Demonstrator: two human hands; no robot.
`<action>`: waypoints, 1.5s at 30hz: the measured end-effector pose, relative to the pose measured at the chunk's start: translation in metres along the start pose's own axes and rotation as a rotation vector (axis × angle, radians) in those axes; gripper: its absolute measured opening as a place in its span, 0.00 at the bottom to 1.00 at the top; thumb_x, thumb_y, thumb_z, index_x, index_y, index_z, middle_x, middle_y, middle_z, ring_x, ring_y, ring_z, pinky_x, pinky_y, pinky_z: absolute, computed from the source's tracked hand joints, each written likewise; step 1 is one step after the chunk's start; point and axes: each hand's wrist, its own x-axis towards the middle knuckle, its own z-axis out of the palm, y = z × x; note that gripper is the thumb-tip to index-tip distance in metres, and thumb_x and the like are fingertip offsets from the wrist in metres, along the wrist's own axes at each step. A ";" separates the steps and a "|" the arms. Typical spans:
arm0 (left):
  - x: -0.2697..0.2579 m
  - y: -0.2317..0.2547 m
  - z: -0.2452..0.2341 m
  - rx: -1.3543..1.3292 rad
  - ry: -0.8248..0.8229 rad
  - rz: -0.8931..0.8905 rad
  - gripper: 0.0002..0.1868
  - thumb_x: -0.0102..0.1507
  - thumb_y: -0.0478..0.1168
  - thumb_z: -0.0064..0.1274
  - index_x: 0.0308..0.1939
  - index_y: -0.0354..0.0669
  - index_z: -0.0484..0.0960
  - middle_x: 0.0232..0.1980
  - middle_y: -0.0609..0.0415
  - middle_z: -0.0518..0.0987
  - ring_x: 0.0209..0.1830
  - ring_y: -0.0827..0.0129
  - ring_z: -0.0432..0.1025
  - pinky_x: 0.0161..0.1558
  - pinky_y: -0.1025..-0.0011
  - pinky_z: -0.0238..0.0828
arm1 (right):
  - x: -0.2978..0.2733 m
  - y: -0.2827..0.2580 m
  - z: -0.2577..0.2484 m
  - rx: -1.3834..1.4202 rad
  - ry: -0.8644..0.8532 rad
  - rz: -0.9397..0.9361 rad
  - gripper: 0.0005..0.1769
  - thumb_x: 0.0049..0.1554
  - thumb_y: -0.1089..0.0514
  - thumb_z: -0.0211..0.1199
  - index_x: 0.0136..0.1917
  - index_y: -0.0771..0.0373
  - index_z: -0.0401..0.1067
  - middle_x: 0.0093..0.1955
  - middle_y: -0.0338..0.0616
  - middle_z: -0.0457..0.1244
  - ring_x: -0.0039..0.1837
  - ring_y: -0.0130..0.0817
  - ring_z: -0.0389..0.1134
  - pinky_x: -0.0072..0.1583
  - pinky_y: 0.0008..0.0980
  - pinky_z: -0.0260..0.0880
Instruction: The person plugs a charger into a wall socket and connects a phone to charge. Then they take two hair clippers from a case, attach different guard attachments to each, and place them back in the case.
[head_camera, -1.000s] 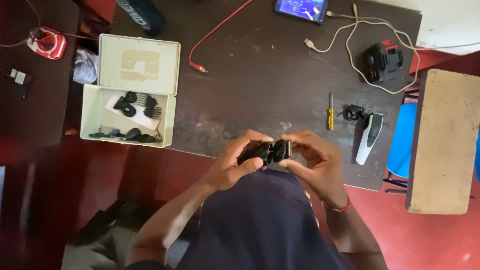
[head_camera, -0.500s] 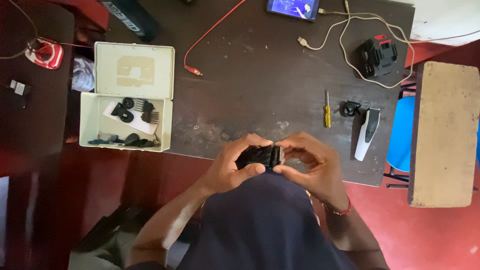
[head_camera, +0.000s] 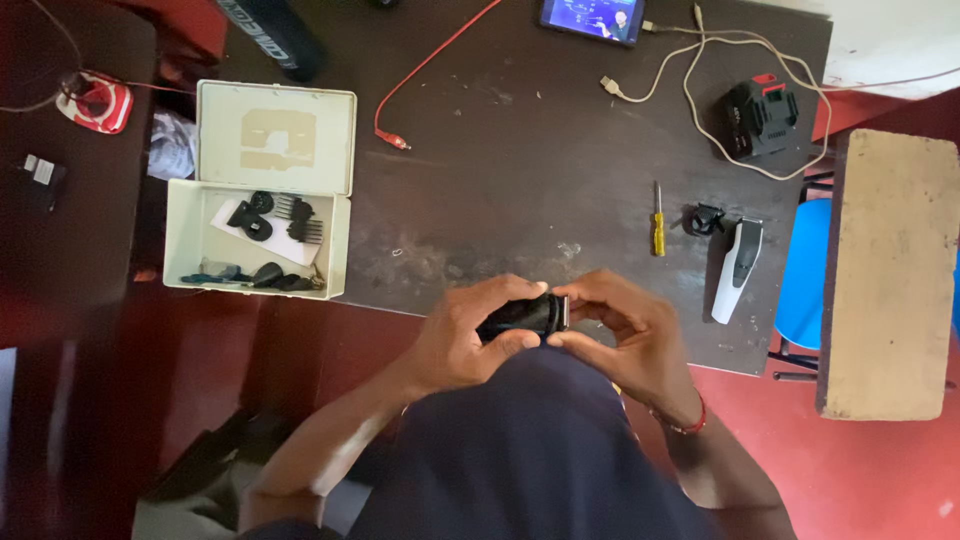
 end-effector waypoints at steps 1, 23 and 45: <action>0.000 0.002 0.002 0.019 -0.003 0.006 0.28 0.66 0.53 0.59 0.61 0.36 0.76 0.56 0.44 0.82 0.56 0.59 0.81 0.55 0.66 0.81 | -0.001 0.000 0.000 0.010 -0.007 0.007 0.23 0.51 0.70 0.72 0.60 0.72 0.74 0.57 0.47 0.67 0.58 0.33 0.70 0.59 0.33 0.76; -0.025 -0.073 -0.004 -1.251 0.428 -0.315 0.23 0.70 0.45 0.52 0.65 0.38 0.69 0.50 0.45 0.77 0.45 0.62 0.77 0.50 0.65 0.76 | 0.033 0.082 0.031 0.125 -0.061 0.302 0.20 0.62 0.62 0.60 0.66 0.70 0.69 0.53 0.51 0.71 0.54 0.36 0.74 0.58 0.36 0.75; -0.127 -0.243 -0.208 0.615 0.480 -0.509 0.20 0.53 0.33 0.65 0.49 0.40 0.80 0.47 0.44 0.79 0.50 0.51 0.75 0.50 0.58 0.74 | 0.120 0.105 0.153 0.078 -0.072 0.500 0.11 0.61 0.57 0.61 0.51 0.66 0.65 0.32 0.40 0.60 0.29 0.25 0.60 0.33 0.27 0.61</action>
